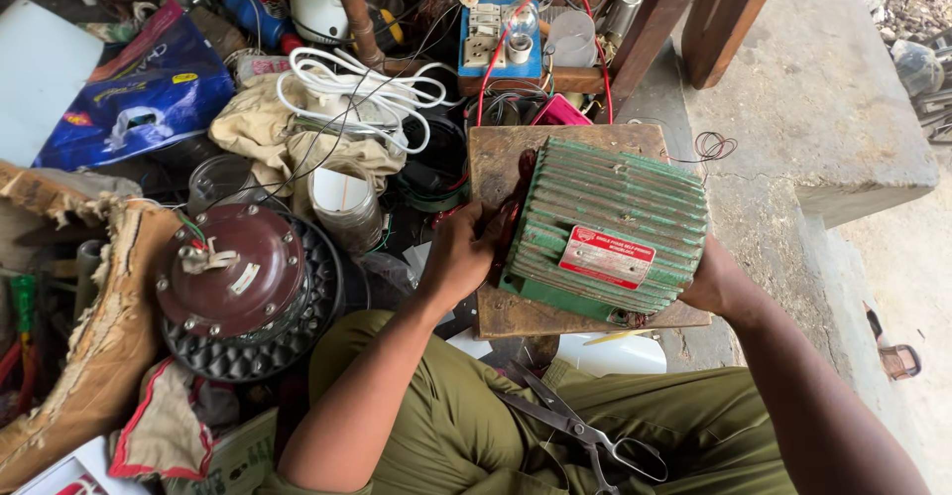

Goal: The person is repairing an electric motor by hand. They use a wooden stick to adjust and arrange the copper windings inside the motor casing, occasionally rotating the motor to access different sections.

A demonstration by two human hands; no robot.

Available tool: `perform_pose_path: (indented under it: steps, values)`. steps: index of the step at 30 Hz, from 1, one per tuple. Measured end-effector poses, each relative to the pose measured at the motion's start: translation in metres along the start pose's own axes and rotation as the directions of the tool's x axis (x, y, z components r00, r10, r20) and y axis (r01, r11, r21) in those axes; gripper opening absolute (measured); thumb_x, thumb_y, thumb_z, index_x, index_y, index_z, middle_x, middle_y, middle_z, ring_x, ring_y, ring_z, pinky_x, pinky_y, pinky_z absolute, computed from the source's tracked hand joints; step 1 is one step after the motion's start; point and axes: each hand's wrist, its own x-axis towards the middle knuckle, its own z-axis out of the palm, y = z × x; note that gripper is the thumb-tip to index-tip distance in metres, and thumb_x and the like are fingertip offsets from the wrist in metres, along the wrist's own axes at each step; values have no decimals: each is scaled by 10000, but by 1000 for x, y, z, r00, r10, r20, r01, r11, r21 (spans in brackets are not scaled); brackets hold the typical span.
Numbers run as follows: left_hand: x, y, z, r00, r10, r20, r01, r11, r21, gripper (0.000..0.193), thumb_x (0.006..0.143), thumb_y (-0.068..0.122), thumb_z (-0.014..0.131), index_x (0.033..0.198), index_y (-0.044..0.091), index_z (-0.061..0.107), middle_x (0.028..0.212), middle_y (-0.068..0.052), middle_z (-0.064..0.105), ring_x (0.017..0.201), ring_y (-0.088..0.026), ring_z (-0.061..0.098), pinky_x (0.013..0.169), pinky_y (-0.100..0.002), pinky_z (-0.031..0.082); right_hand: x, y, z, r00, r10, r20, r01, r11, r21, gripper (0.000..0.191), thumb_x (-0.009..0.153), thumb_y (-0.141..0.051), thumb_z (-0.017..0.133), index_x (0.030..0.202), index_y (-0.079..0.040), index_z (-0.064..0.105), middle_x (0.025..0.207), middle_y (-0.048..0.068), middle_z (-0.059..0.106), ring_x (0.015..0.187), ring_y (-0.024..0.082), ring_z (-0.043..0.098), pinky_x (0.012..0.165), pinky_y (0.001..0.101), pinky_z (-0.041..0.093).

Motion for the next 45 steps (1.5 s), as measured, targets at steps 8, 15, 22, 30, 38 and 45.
perform_pose_path:
  steps: [8,15,22,30,38,45]
  values:
    - [3,-5,5,993,-117,13,117,969,-220,202,944,181,708,951,-20,723,790,-49,730,663,-116,621,583,-298,488,7,-14,-8,980,-179,83,188,974,-125,616,753,-94,856,1317,-1,627,1329,176,658,1250,266,613,1081,392,502]
    - [8,-19,-14,995,-25,93,43,979,-199,148,867,118,787,906,-19,744,822,-47,744,722,-73,616,637,-271,504,-11,-28,17,977,198,-80,-174,956,235,648,736,-29,837,1337,13,599,1271,122,701,1152,162,643,1010,344,528]
    - [2,-28,1,998,-58,-2,54,942,-330,226,959,209,757,914,-11,734,803,-53,734,686,-84,595,631,-272,476,-5,-25,17,986,126,-106,-105,977,185,651,744,-42,831,1344,18,585,1253,117,698,1132,161,637,991,340,527]
    - [0,-13,-13,966,240,-95,-250,960,-123,283,874,198,814,1002,-9,670,878,-60,739,785,-129,712,648,-277,542,-18,-5,11,980,180,-88,-185,981,-54,513,782,-1,785,1278,7,654,1259,144,726,1168,191,667,1026,350,529]
    - [-22,4,-28,819,530,221,-574,758,311,467,803,187,726,1253,78,664,889,-101,733,691,-265,713,660,-379,560,-29,1,11,997,-71,-20,70,996,-52,463,820,135,611,1266,14,631,1245,172,696,1172,225,632,1012,363,499]
    - [-16,-13,-16,743,647,172,-658,661,360,861,785,598,844,1404,89,527,1030,-121,759,792,-275,750,700,-383,574,-30,-12,7,983,175,62,-172,983,-58,340,820,161,556,1069,-18,703,852,86,770,797,168,736,740,342,600]
